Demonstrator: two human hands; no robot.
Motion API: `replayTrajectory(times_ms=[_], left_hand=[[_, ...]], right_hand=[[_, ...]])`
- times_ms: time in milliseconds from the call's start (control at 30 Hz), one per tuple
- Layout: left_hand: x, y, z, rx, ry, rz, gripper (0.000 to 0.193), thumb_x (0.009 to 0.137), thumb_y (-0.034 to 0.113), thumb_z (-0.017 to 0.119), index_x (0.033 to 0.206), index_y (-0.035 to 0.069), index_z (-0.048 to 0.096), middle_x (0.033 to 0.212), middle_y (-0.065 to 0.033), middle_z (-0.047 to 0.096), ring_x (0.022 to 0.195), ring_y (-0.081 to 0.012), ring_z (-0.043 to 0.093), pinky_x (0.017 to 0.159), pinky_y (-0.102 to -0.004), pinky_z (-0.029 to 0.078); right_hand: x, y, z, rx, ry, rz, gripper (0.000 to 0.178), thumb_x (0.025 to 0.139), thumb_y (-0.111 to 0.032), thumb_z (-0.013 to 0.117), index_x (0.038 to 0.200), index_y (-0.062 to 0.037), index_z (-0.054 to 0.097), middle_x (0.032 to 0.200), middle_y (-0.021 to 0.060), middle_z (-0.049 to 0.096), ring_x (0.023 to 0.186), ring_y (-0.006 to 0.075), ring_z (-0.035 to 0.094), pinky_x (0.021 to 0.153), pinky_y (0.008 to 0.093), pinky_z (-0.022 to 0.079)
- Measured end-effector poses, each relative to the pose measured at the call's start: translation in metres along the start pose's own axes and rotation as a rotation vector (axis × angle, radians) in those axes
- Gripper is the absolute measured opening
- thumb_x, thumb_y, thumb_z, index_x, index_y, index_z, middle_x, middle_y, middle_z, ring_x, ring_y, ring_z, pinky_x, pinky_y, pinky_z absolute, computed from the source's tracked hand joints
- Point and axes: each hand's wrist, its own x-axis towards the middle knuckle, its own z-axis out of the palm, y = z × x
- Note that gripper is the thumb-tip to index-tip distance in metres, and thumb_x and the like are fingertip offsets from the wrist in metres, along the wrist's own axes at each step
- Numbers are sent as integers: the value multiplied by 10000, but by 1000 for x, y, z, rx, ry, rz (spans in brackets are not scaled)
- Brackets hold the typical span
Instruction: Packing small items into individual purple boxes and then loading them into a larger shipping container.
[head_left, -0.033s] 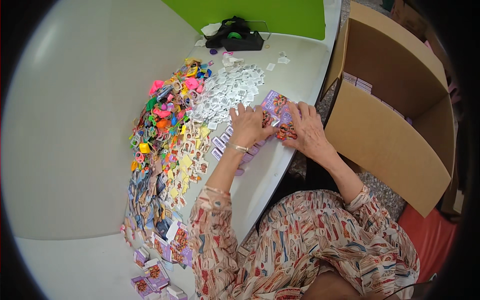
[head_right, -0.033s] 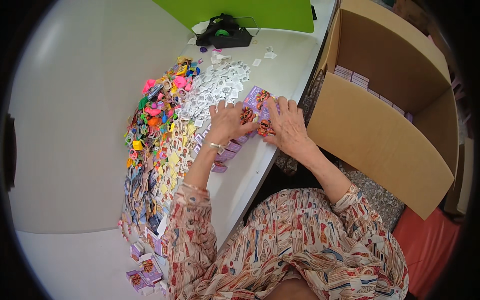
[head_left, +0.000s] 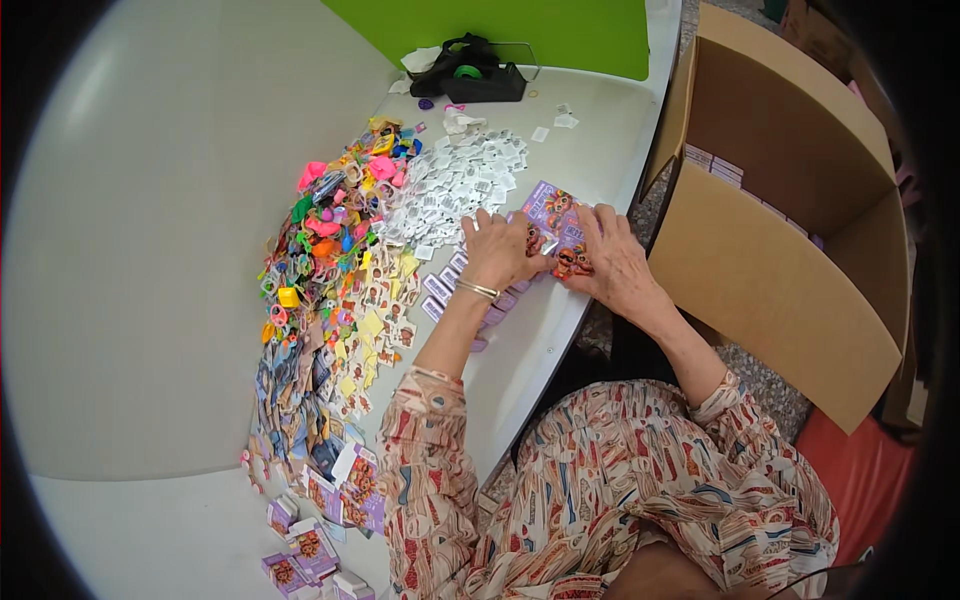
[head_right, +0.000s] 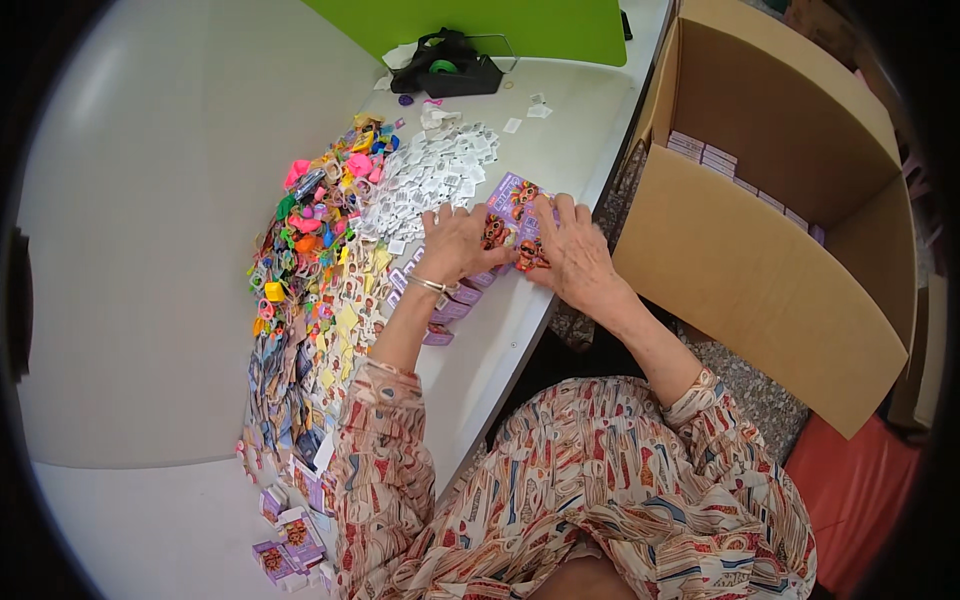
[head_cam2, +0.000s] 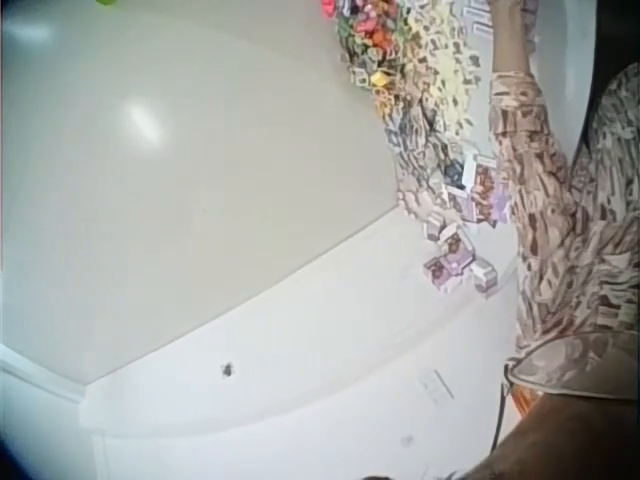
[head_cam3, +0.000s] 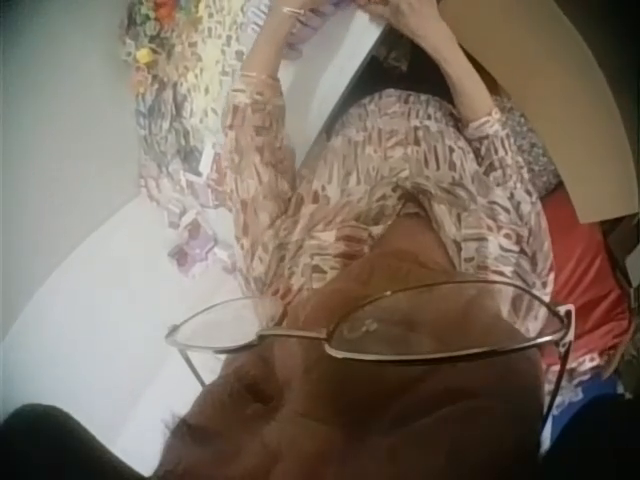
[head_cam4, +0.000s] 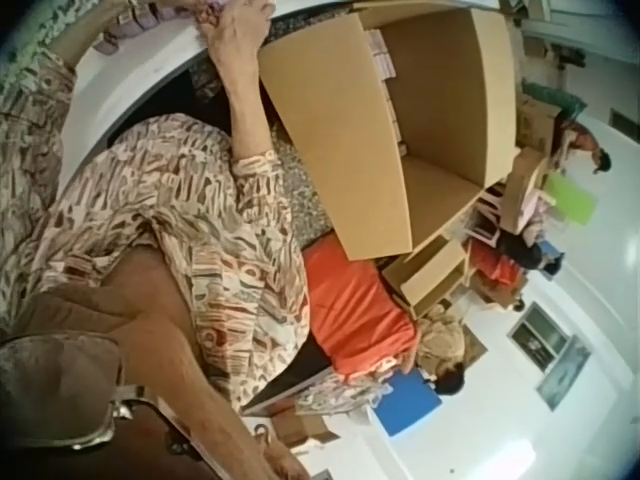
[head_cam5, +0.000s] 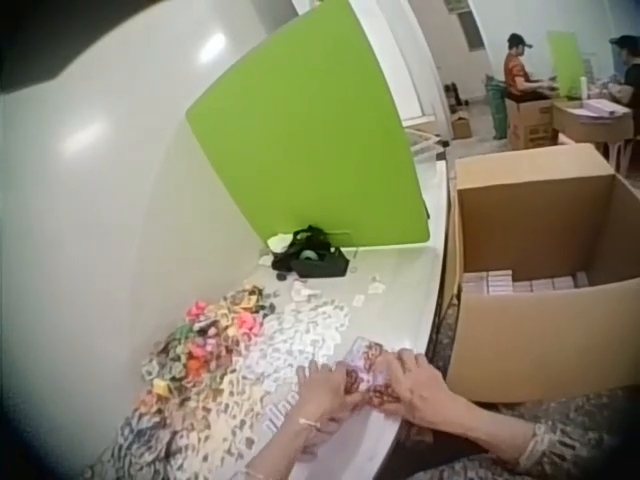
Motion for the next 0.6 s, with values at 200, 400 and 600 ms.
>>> replayTrajectory(times_ms=[200, 400, 600], left_hand=[[11, -4, 21, -50, -12, 32, 941, 582, 553, 774, 1286, 42, 416, 1082, -175, 620, 1066, -358, 578, 888, -514, 389], [5, -4, 11, -207, -5, -21, 957, 610, 429, 743, 1370, 23, 327, 1116, -235, 551, 999, -389, 586, 862, -527, 418], [-12, -17, 20, -392, 193, 67, 1042, 575, 363, 759, 1409, 9, 246, 1208, -269, 473, 1038, -399, 559, 911, -547, 396]], right_hand=[[9, 6, -11, 291, -63, 121, 657, 699, -93, 721, 1250, 29, 386, 1102, 188, 474, 1028, 375, 518, 873, 430, 449], [42, -1, -3, 275, 106, 25, 529, 771, -135, 682, 1202, 13, 413, 1006, 218, 561, 962, 382, 549, 819, 447, 455], [73, -1, 18, 251, -26, 69, 454, 806, -207, 661, 1145, -5, 436, 844, 219, 608, 839, 402, 587, 753, 464, 464]])
